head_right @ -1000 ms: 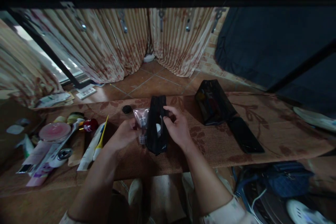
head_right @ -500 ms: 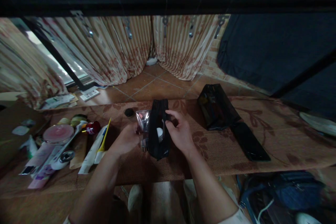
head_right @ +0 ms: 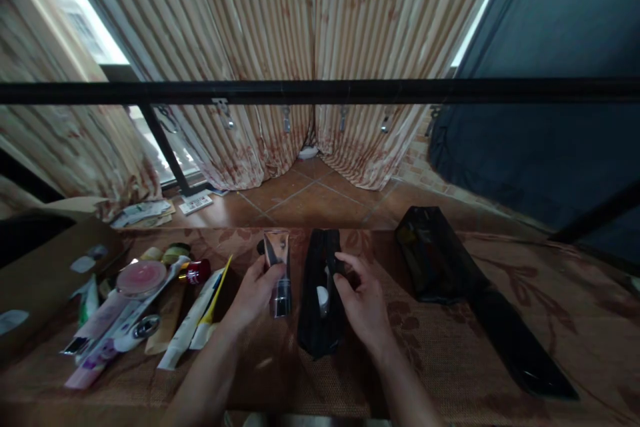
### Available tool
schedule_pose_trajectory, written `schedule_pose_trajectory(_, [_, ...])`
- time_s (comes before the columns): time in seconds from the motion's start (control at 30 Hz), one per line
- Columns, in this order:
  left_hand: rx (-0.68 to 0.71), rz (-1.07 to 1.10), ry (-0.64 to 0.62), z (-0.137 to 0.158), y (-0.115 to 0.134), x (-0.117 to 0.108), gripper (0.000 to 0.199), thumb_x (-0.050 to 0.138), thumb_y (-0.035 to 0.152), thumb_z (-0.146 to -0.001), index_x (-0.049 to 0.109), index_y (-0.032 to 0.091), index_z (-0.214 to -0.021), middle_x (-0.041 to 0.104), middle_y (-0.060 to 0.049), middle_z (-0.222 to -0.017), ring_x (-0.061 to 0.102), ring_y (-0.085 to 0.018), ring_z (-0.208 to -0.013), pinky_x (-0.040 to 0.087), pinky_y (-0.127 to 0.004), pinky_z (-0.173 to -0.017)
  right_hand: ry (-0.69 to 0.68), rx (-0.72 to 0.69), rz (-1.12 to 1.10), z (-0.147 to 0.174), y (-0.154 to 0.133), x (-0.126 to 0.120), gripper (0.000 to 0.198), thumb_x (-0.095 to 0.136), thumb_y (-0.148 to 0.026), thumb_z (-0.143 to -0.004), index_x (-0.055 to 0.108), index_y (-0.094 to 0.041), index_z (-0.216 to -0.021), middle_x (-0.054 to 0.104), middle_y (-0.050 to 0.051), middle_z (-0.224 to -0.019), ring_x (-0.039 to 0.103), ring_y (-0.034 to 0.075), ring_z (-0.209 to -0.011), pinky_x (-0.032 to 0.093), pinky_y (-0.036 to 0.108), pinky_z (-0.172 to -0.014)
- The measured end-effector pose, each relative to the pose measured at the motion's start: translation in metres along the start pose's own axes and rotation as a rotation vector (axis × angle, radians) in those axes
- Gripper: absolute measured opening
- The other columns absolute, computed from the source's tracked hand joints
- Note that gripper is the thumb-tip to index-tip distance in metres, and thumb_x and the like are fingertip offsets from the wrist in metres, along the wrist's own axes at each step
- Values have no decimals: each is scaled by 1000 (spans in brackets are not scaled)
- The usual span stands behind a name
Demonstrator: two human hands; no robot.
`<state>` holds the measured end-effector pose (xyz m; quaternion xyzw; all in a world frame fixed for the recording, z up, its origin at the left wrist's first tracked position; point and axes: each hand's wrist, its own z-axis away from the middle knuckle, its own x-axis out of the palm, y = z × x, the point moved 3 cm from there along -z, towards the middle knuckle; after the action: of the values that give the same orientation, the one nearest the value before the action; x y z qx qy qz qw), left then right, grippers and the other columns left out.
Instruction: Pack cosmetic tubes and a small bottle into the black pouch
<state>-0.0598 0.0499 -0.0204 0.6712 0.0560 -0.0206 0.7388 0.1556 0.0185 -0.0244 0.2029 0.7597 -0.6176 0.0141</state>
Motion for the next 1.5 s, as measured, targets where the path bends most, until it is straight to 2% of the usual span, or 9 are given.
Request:
schedule_pose_trajectory(0.17, [-237,400,22,4,8,3,19,66,36,-76,63,17,-79,62,2,-63,55,-12,-54,41,-22,-53,6,-28,23,1,-5,0,33,62,-30,-82,69,-25,-114,66,3,-92,59,18,-78,48,31,-70])
schedule_pose_trajectory(0.27, [-332,515,19,6,10,2,26,66,42,-80,63,16,-77,65,-1,-63,56,-11,-50,43,-22,-50,5,-57,26,0,-6,0,32,63,-32,-83,69,-25,-113,66,5,-101,60,20,-85,48,32,-74])
schedule_pose_trajectory(0.4, [-399,598,60,6,11,2,27,62,39,-87,64,14,-78,67,-3,-62,58,-11,-48,46,-21,-47,-8,-64,29,0,-5,0,32,62,-34,-83,69,-25,-114,66,6,-105,61,22,-92,48,34,-78])
schedule_pose_trajectory(0.57, [-417,715,115,7,16,1,26,57,35,-92,65,11,-87,67,-4,-62,61,-12,-48,48,-20,-45,-3,-44,20,0,-3,0,32,63,-33,-83,68,-26,-114,67,6,-110,62,23,-95,48,35,-79])
schedule_pose_trajectory(0.77, [-467,841,22,8,22,-1,39,37,40,-100,61,9,-100,68,-9,-65,59,-15,-45,46,-22,-42,-12,-40,28,0,-1,1,33,63,-36,-84,68,-26,-114,67,6,-115,62,24,-99,48,35,-79])
schedule_pose_trajectory(0.9, [-476,902,4,7,23,-2,41,31,40,-101,59,10,-103,69,-11,-69,58,-14,-47,44,-21,-42,-29,-32,25,0,-1,1,33,62,-37,-85,68,-26,-116,67,6,-112,62,23,-97,48,35,-80])
schedule_pose_trajectory(1.27, [-388,961,52,8,25,-6,35,34,28,-99,62,10,-86,67,-10,-64,58,-14,-46,46,-22,-45,-29,-33,27,0,-4,1,32,61,-36,-85,67,-25,-115,65,5,-105,60,21,-87,47,36,-80])
schedule_pose_trajectory(1.4, [-366,1029,77,8,26,-6,30,39,29,-99,63,12,-91,68,-8,-69,65,-15,-55,53,-24,-53,-28,-28,25,-1,-2,1,32,61,-36,-85,67,-26,-115,66,6,-109,61,23,-95,47,37,-84])
schedule_pose_trajectory(1.5, [-385,1015,40,9,26,-5,32,44,35,-99,64,11,-94,69,-9,-73,68,-17,-62,57,-28,-60,-26,-19,27,-1,-1,2,32,62,-36,-84,68,-26,-115,66,5,-110,61,23,-96,47,37,-85])
